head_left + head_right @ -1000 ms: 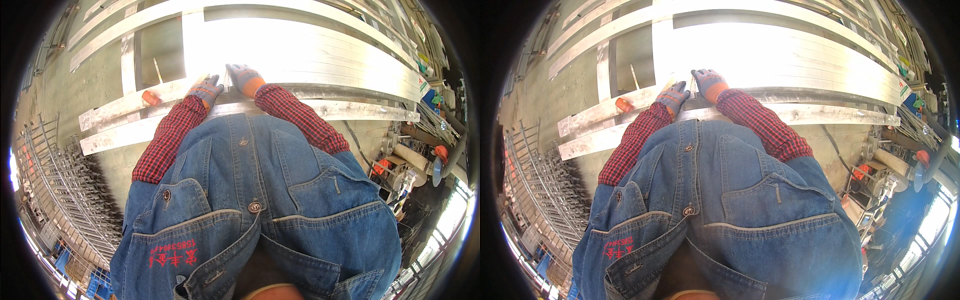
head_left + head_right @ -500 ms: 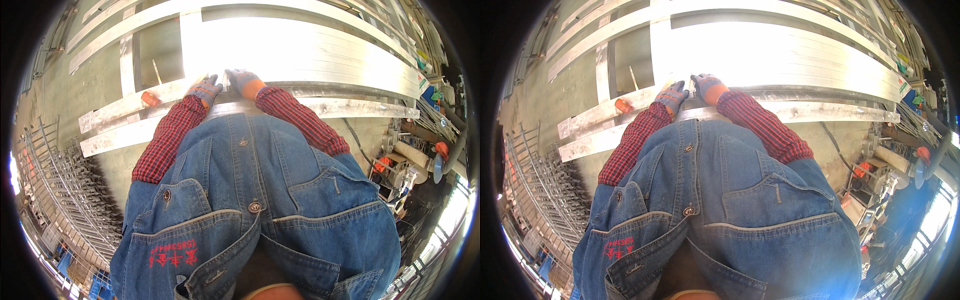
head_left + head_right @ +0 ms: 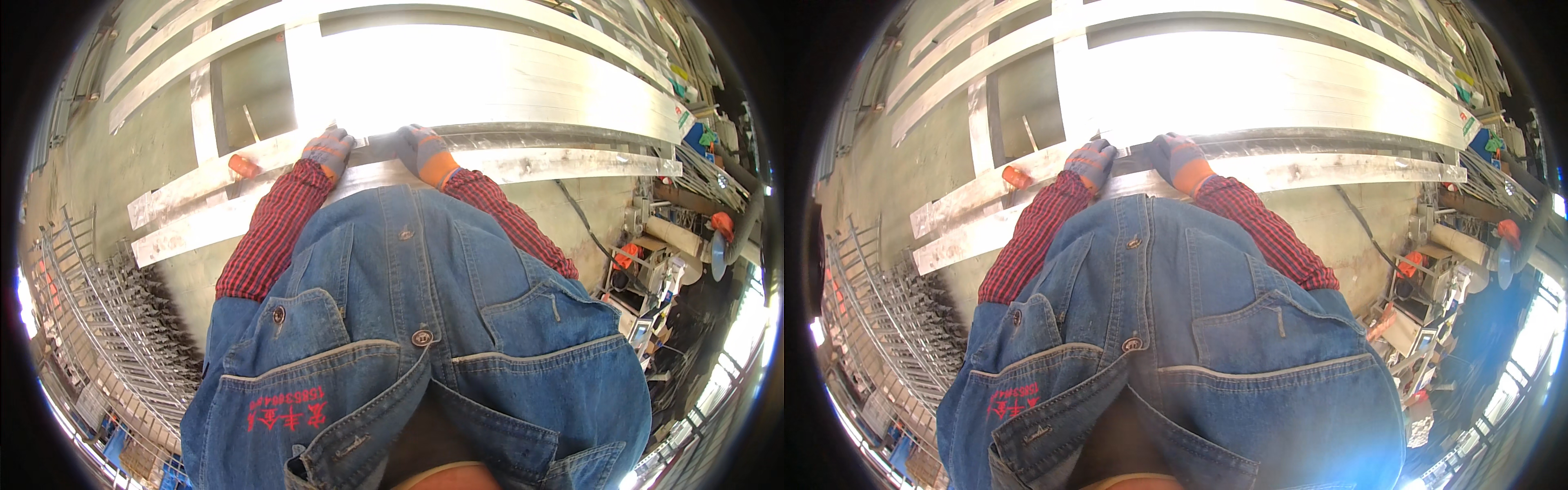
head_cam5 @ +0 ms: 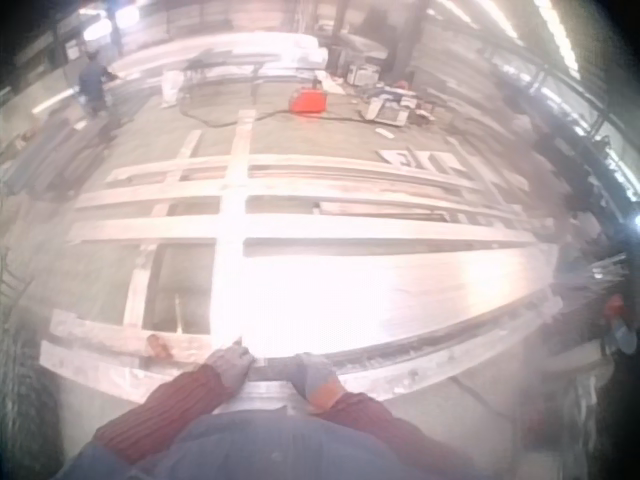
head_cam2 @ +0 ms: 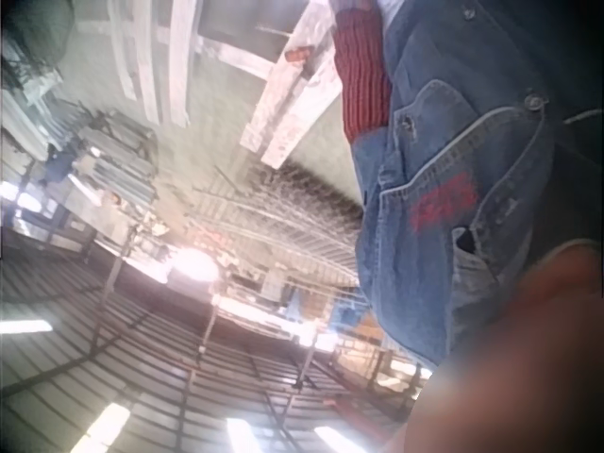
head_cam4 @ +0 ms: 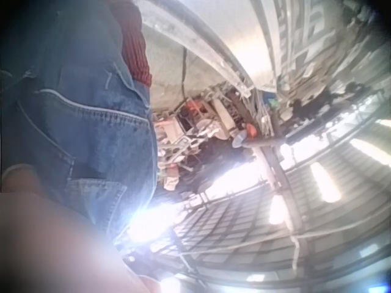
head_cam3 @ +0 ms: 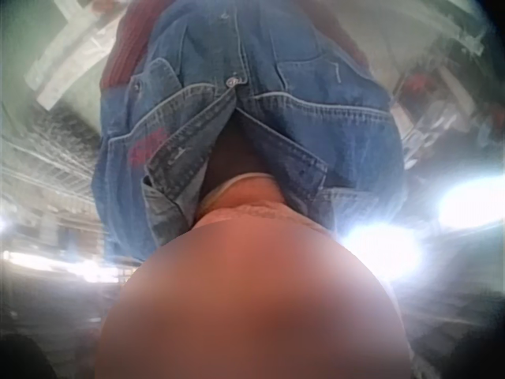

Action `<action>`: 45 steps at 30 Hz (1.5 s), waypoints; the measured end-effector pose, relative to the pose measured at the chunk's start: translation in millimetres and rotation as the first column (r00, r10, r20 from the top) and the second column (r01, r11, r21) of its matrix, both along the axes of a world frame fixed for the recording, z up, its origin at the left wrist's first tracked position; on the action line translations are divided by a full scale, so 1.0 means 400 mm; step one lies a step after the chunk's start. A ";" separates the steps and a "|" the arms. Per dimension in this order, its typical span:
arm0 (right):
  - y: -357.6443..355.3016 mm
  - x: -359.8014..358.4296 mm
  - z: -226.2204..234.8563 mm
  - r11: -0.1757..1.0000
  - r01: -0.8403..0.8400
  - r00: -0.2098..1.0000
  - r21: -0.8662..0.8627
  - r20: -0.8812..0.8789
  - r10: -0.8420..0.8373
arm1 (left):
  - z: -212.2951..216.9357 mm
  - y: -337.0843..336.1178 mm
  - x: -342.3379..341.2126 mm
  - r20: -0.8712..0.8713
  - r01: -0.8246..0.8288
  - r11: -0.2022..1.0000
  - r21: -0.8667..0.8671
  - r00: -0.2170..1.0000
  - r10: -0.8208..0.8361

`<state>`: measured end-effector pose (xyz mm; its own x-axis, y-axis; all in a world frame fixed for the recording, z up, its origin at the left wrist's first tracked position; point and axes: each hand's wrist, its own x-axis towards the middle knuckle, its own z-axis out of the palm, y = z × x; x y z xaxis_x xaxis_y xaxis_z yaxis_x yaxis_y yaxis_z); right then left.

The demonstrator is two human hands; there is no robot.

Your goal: The person uses a triangular metal square and a marker to draw straight lines on several long, flat metal sheets laid on a workbench. The person repeatedly positions the square, draws a line, then repositions the square to continue marking across the sheet surface.

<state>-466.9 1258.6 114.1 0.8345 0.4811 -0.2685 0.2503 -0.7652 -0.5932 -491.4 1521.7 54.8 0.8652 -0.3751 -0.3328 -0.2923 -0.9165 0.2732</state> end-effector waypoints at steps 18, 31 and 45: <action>-0.135 -0.132 -0.016 0.938 0.338 0.879 0.072 -0.381 -0.288 | 0.043 -0.201 -0.174 0.177 0.192 0.881 -0.433 0.976 -0.126; -0.529 -0.158 -0.089 0.867 0.300 0.941 0.398 -0.274 -0.200 | 0.115 -0.521 -0.165 0.223 0.238 0.923 -0.302 0.959 -0.174; -1.077 -0.346 -0.116 0.940 0.171 0.843 0.296 0.450 -0.295 | 0.108 -0.987 -0.120 0.405 0.449 0.869 -0.208 0.848 -0.341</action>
